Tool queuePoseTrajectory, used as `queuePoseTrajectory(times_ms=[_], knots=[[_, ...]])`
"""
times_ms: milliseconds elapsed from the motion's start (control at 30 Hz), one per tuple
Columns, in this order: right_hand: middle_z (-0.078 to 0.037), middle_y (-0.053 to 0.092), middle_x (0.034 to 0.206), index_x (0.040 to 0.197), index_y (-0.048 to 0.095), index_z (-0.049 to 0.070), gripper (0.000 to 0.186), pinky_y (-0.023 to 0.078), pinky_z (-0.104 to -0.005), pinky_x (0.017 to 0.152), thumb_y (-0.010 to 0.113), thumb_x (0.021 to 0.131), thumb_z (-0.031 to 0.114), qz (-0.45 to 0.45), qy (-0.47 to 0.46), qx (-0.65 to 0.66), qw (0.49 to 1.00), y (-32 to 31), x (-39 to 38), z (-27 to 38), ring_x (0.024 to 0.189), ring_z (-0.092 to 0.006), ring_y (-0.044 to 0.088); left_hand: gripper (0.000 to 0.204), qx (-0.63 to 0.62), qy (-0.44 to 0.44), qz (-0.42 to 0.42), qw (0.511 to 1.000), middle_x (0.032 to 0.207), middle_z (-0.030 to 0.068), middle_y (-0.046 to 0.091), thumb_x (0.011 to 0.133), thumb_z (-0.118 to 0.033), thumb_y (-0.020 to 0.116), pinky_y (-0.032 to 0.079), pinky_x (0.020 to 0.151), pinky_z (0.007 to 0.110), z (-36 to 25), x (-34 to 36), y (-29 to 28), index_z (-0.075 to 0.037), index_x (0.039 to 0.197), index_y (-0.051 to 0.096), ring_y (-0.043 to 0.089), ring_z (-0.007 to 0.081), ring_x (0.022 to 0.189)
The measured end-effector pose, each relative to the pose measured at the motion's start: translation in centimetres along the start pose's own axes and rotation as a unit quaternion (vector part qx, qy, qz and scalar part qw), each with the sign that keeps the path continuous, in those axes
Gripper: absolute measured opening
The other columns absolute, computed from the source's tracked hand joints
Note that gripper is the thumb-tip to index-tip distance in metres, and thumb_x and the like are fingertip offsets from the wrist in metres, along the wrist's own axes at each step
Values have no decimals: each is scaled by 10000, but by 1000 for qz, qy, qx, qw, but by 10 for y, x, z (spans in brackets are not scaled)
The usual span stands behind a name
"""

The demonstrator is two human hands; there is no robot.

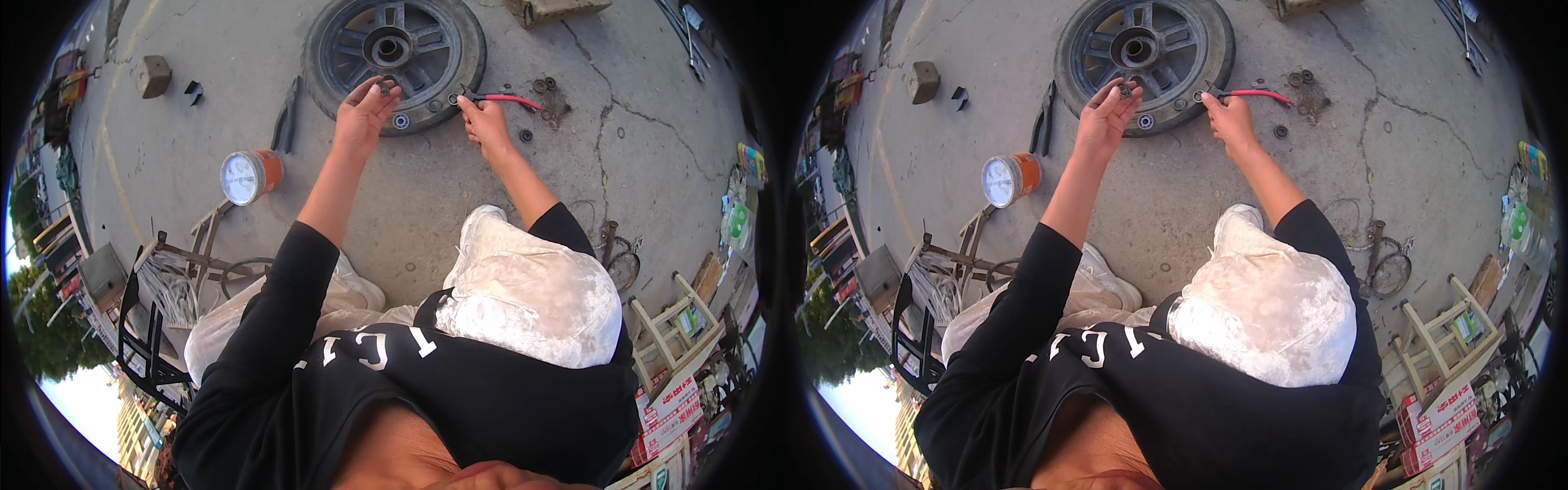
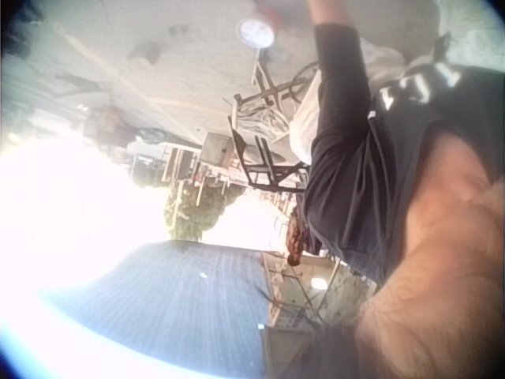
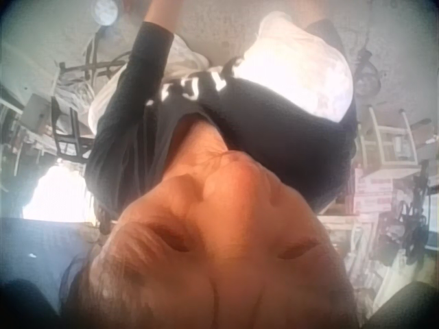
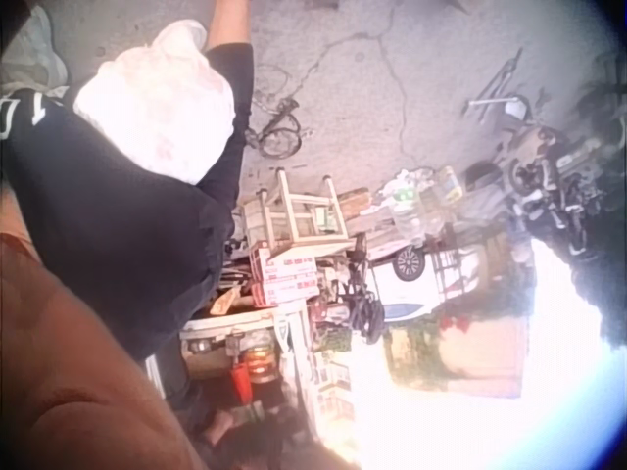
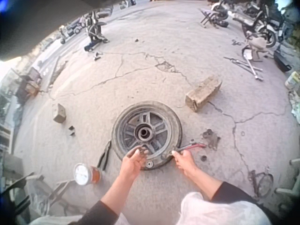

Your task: The person removes a bearing from a wheel hub using a hammer and pry bar, then cleans and applies grease to the bearing before placing it back into the hub.

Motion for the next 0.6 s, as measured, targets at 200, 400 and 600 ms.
queuePoseTrajectory(times_ms=[200, 400, 600], knots=[[-186, 630, 665, 756, 628, -57, 445, 447, -399, 580, 700, 877, 365, -79, -228, -286, 927, -3, 15, 10, 614, -309, 616, 298, -3, -14, 15, 1000, 1201, 207, 613, 988, -108, 543, 523, 976, 411, -1, 1, -2, 38, 1247, 521, 620, 311, 1132], [-234, 654, 751, 821, 637, -48, 487, 471, -463, 655, 599, 927, 426, -63, -196, -367, 907, -14, 23, 21, 730, -410, 644, 304, 13, -43, 19, 999, 1215, 198, 609, 1000, -140, 528, 534, 947, 395, 1, 0, 2, 25, 1255, 523, 636, 294, 1097], [-261, 656, 851, 867, 628, -22, 463, 489, -516, 713, 469, 996, 394, -91, -216, -502, 832, -9, 9, 39, 821, -455, 627, 302, -9, -56, 33, 998, 1217, 195, 607, 1016, -168, 497, 538, 927, 388, 2, 3, -4, 15, 1254, 529, 653, 266, 1043]])
Point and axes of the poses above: each hand's wrist, its own x-axis towards the middle knuckle, its own y-axis out of the palm, z = x × y, the point moved 1 cm from there along x, towards the middle knuckle
